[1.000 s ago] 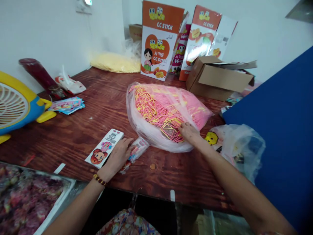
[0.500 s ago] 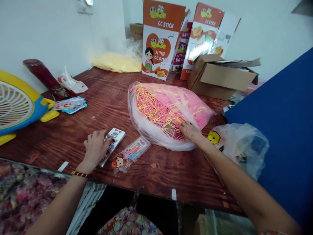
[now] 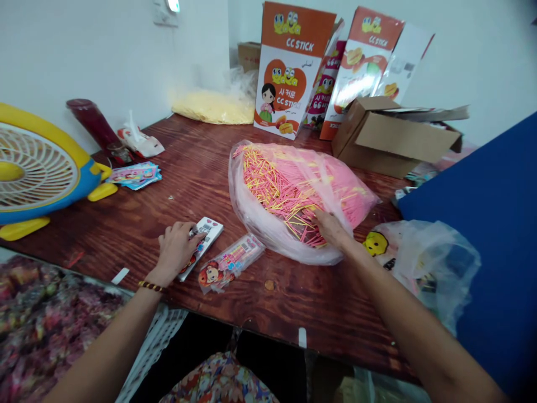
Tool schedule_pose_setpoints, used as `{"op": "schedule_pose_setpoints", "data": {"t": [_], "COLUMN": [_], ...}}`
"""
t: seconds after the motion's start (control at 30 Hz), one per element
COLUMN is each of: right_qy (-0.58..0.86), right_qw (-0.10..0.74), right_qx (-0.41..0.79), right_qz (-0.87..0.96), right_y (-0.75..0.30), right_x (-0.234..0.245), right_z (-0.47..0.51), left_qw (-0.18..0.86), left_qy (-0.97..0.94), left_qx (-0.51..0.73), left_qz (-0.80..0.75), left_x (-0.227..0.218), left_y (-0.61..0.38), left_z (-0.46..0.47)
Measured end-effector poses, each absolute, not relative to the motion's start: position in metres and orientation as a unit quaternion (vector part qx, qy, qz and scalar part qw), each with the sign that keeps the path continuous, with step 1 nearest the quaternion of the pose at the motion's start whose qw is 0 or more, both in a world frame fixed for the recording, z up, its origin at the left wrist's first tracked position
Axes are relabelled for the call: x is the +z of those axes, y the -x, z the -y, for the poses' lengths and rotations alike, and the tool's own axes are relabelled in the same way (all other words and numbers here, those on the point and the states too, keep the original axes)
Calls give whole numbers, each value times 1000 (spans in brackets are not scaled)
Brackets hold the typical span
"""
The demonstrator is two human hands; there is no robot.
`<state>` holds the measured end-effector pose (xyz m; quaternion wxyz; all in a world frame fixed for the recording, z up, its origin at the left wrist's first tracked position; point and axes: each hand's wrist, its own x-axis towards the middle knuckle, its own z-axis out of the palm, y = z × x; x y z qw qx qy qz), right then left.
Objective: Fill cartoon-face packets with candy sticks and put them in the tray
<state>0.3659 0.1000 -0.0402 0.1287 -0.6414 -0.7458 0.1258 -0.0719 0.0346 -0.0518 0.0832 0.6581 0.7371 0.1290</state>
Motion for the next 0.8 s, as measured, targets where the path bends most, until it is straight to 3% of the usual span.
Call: {"op": "schedule_pose_setpoints", "data": {"t": [0.23,0.4,0.63,0.8], "right_qy": [657,648,654,641], "right_qw": [266,316,361,386], "right_qx": [228,333,342,323], "right_qz": [668,607,570,579], "right_y": [-343,-324,-321,-316], "right_x": [-43,-47,-50,-53], "right_z": [-111,-112,-112,-109], "left_qw": [129,191,177,222], "left_qy": [-646,-614,-611,-574], "left_qx": [177,181,243,268], "left_qz": [-731,-744,-732,-741], "left_x": [-59,-55,-56,-53], "left_y": [77,81,80,80], "left_z": [-45,-57,-56,-54]}}
